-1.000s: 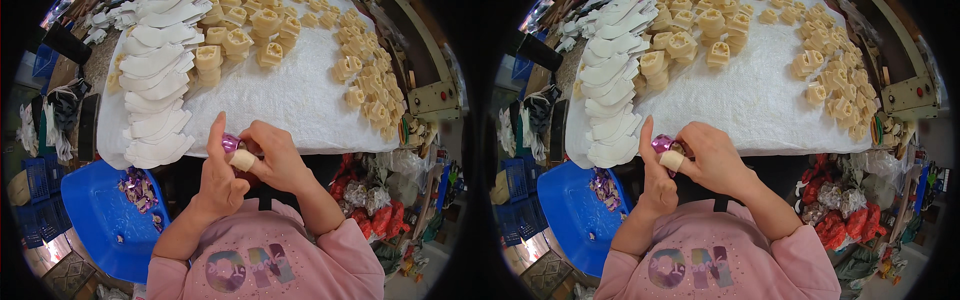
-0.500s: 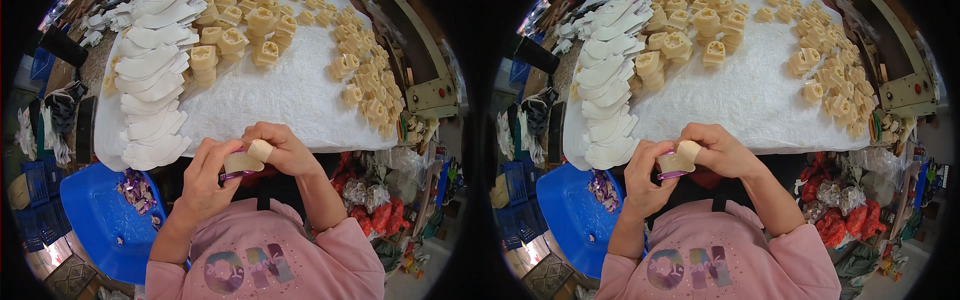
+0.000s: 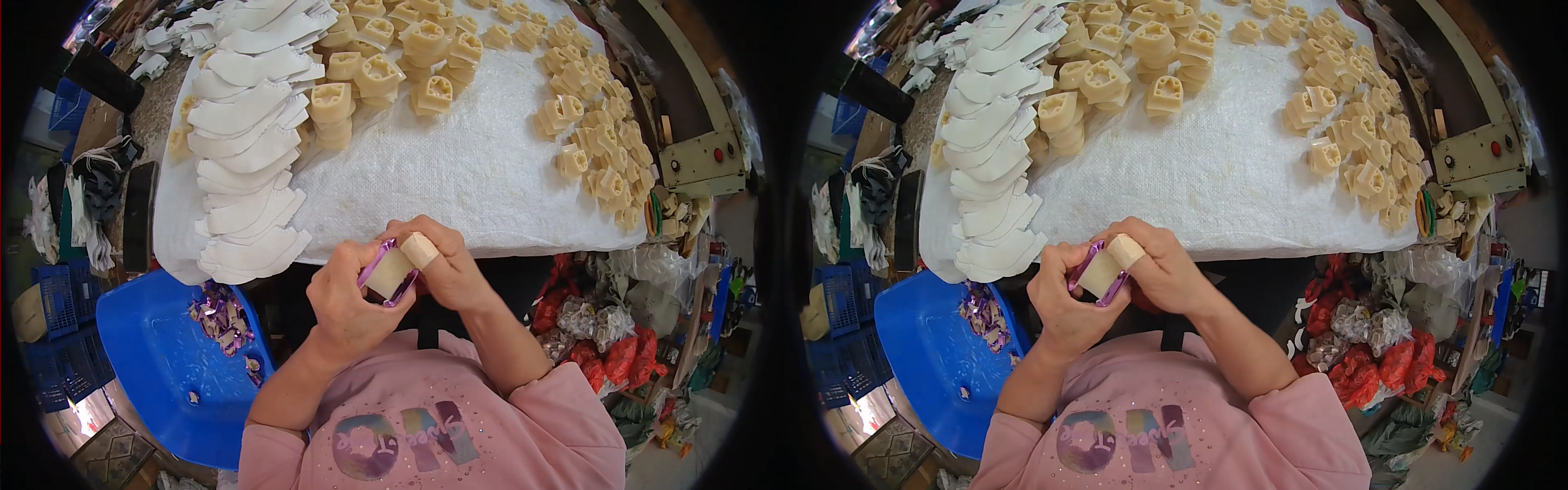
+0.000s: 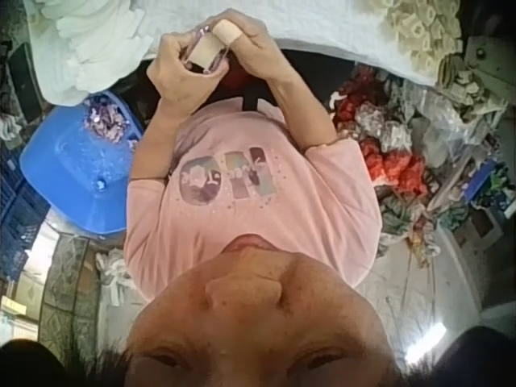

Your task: Manually assembling or fitting white material components into small beige shoe parts.

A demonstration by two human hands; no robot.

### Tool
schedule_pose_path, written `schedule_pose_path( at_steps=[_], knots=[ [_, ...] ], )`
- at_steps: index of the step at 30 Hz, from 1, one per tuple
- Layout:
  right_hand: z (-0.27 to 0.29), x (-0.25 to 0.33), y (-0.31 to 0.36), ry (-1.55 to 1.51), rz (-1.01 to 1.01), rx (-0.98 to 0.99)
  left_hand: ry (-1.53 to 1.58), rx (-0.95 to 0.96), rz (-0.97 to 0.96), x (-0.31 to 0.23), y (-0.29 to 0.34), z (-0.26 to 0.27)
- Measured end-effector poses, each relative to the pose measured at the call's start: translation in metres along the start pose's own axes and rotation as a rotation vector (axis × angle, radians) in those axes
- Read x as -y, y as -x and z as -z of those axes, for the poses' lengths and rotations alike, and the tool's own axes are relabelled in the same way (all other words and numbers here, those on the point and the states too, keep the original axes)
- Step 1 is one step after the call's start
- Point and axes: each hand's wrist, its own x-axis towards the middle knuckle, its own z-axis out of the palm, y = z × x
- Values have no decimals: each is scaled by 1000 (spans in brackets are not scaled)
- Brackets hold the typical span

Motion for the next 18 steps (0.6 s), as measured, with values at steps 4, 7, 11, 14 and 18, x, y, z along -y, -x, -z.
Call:
schedule_pose_path(
  at_steps=[4, 7, 11, 14, 18],
  knots=[
    [-13, -18, 2, -125, -35, -190, -28, -99, 56, 0, 2, -8],
    [-15, -13, 3, -522, -76, -89, -67, -144, 39, 2, 2, -6],
    [-20, -11, 4, -521, -118, -98, -194, -193, -39, 4, 5, -12],
    [-24, -11, 2, 348, 74, -182, -218, -208, -56, 4, 4, -9],
    [-25, -14, -4, 82, 16, -185, -10, -173, 123, 7, 4, -1]
  ],
)
